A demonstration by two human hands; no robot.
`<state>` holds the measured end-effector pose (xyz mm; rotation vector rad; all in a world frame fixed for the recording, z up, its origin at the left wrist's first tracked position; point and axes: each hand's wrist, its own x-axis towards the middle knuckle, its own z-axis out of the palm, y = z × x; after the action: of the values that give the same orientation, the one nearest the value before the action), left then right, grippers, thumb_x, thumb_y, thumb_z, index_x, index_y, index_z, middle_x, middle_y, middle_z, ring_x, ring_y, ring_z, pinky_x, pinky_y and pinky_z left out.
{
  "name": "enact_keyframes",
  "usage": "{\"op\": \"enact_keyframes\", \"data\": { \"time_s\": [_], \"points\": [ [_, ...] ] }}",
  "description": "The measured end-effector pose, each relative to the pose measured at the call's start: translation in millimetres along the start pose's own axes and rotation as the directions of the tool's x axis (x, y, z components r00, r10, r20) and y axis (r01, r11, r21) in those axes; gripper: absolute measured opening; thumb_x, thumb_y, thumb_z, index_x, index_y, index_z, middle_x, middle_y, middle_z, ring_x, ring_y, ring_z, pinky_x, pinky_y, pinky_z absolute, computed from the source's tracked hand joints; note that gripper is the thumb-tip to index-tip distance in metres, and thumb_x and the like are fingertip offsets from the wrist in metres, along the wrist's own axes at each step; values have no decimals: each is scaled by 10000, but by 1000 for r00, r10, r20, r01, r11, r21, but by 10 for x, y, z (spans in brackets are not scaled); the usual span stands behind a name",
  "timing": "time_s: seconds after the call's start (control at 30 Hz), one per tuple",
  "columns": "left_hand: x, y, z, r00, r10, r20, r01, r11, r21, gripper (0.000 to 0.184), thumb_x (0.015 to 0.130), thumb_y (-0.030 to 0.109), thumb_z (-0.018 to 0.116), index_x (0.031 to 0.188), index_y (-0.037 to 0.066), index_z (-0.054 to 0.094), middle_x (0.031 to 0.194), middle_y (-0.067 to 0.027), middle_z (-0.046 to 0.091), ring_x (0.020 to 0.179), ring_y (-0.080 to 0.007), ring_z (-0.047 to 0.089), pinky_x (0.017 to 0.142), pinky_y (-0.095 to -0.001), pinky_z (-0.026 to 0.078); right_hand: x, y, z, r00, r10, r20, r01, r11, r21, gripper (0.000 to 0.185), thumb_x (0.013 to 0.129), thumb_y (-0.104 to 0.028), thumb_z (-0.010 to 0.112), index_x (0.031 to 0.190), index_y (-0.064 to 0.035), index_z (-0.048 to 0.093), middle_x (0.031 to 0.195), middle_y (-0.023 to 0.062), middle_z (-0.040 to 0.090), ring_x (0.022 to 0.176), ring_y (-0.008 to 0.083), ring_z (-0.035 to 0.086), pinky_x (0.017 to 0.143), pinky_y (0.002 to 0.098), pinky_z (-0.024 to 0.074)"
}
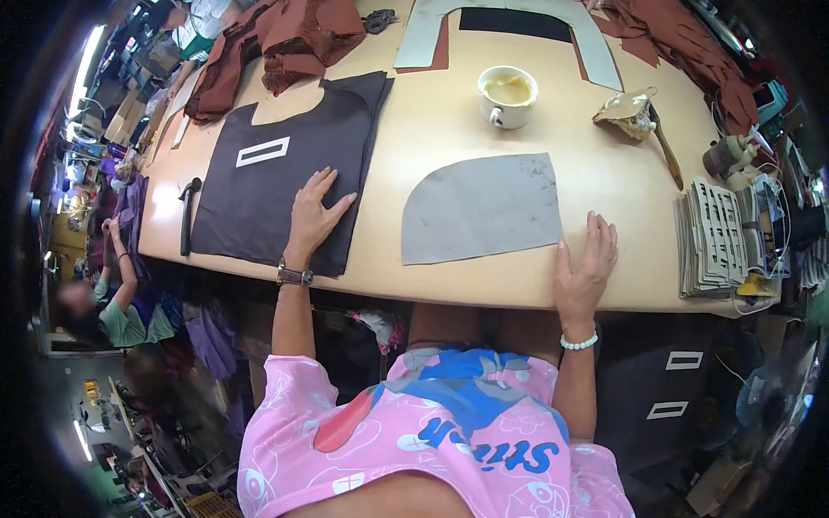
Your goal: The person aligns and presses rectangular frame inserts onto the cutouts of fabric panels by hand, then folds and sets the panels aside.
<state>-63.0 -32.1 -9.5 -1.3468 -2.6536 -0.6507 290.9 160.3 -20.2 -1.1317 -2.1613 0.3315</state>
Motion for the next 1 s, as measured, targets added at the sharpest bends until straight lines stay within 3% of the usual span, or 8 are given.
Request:
{"op": "enact_keyframes", "data": {
  "time_s": [0.07, 0.17, 0.37, 0.47, 0.57, 0.67, 0.8, 1.0],
  "points": [
    [-21, -3, 40, 1000, -3, -29, 4, 1000, 8, 584, 741, 388, 709, 1168, 9, 584, 1271, -185, 521, 1215, -321, 456, 995, -431, 356, 0, 2, -2, 1000, 4, 10, -4, 1000, -1, 574, 807, -113, 599, 1337, -30, 395, 1320, 186, 423, 1285, 380, 320, 1063, 480, 239],
    [-39, 206, 31, 995, -24, -100, 32, 997, 75, 553, 761, 392, 671, 1145, 2, 589, 1253, -165, 535, 1193, -315, 473, 995, -531, 323, 0, 15, 3, 1000, -5, 10, 5, 1000, 12, 574, 807, -117, 599, 1337, -31, 397, 1321, 187, 421, 1281, 380, 323, 1064, 483, 235],
    [51, 251, 121, 970, -73, -232, 62, 997, -53, 426, 753, 332, 692, 1027, 11, 643, 1073, -154, 636, 990, -314, 606, 876, -387, 464, -7, 28, 11, 1000, -1, 5, 1, 1000, 13, 579, 801, -121, 606, 1335, -34, 400, 1323, 186, 418, 1280, 376, 322, 1068, 480, 229],
    [56, 286, 42, 974, -132, -182, 119, 990, -81, 394, 753, 316, 691, 1003, 13, 654, 1049, -156, 643, 960, -309, 619, 837, -360, 488, -9, 25, 12, 1000, 5, 5, -5, 1000, -3, 582, 797, -120, 609, 1333, -30, 400, 1322, 186, 418, 1278, 376, 323, 1068, 475, 232],
    [14, 284, 101, 966, 9, -260, 2, 999, 42, 363, 759, 298, 686, 990, 20, 659, 1052, -154, 645, 959, -305, 622, 840, -366, 486, -12, 22, 14, 1000, 3, 6, -2, 1000, -12, 584, 796, -121, 613, 1332, -28, 401, 1319, 185, 422, 1273, 380, 328, 1069, 474, 232],
    [16, 263, 124, 964, -12, -267, 13, 1000, 5, 316, 772, 257, 673, 977, 16, 667, 1046, -161, 648, 961, -308, 627, 849, -357, 484, -10, 36, 19, 1000, -9, 2, 9, 1000, -7, 585, 795, -127, 617, 1330, -27, 404, 1310, 184, 431, 1268, 383, 333, 1068, 476, 234],
    [61, 180, 91, 967, -156, -200, 106, 965, -240, 215, 781, 200, 638, 898, 29, 696, 1038, -166, 650, 1031, -314, 600, 892, -364, 466, -9, 34, 18, 1000, -12, -4, 12, 1000, -16, 584, 796, -135, 621, 1328, -24, 407, 1295, 181, 446, 1264, 385, 338, 1063, 480, 241],
    [40, 147, 70, 969, -178, -169, 117, 940, -321, 204, 791, 149, 630, 923, 4, 687, 1006, -173, 660, 986, -282, 633, 865, -332, 477, -3, 20, 17, 1000, 6, 3, -6, 1000, -26, 580, 799, -135, 617, 1327, -17, 406, 1297, 176, 447, 1266, 392, 335, 1059, 490, 241]
  ]
}}
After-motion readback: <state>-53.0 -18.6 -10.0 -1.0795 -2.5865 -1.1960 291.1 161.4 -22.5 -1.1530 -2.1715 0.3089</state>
